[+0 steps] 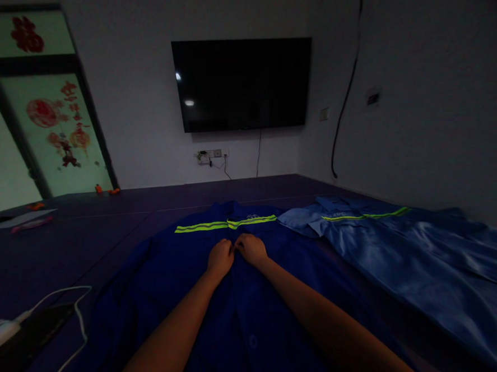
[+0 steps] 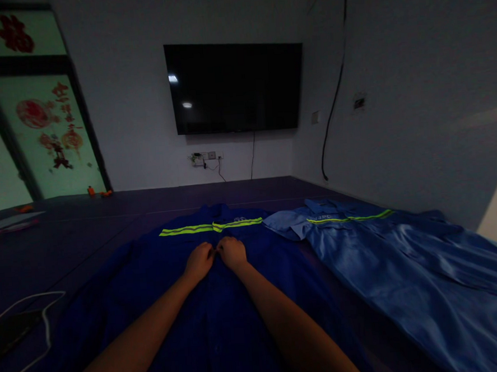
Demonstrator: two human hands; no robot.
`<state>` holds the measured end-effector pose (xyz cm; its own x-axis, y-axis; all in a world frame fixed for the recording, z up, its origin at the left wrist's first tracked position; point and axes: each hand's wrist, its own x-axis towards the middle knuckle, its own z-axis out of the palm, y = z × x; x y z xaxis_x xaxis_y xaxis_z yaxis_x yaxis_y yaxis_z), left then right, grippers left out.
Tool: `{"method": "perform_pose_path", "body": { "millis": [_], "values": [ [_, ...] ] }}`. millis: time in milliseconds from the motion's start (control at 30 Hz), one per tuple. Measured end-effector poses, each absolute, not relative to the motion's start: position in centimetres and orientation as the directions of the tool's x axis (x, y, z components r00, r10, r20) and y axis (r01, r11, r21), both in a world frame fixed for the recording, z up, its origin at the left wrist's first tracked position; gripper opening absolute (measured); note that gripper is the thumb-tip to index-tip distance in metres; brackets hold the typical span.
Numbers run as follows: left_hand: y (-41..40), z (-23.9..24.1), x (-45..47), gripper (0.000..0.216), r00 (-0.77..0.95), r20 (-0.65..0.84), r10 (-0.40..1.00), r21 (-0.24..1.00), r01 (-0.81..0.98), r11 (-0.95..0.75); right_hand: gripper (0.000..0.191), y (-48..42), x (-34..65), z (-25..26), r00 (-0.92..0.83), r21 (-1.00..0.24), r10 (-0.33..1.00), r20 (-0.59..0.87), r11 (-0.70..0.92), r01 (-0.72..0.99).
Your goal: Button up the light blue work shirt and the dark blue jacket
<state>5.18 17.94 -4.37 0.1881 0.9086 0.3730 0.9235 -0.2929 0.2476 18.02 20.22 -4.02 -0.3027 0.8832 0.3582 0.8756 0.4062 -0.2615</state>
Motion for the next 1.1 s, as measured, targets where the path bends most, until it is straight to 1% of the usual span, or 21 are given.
{"method": "perform_pose_path", "body": {
  "millis": [200, 433, 633, 967, 1100],
  "values": [
    [18.10, -4.55, 5.12, 0.018, 0.208, 0.366, 0.907, 0.242, 0.920, -0.309, 0.019, 20.16, 17.90, -3.99, -0.289, -0.258, 0.894, 0.342, 0.385, 0.886],
    [18.17, -4.65, 5.21, 0.020, 0.241, 0.357, 0.902, 0.212, 0.920, -0.330, 0.020, 20.21, 17.86, -4.18, -0.288, -0.241, 0.885, 0.366, 0.389, 0.889],
    [18.10, -4.71, 5.25, 0.020, 0.239, 0.370, 0.898, 0.216, 0.918, -0.333, 0.020, 20.05, 17.82, -4.01, -0.295, -0.216, 0.885, 0.360, 0.387, 0.896],
    [18.02, -4.37, 5.25, 0.020, 0.239, 0.327, 0.915, 0.208, 0.926, -0.316, 0.022, 19.83, 17.51, -3.95, -0.298, -0.139, 0.884, 0.361, 0.367, 0.920],
    [18.04, -4.43, 5.26, 0.021, 0.230, 0.331, 0.915, 0.212, 0.927, -0.309, 0.022, 19.88, 17.45, -4.09, -0.289, -0.151, 0.883, 0.370, 0.364, 0.919]
  ]
}}
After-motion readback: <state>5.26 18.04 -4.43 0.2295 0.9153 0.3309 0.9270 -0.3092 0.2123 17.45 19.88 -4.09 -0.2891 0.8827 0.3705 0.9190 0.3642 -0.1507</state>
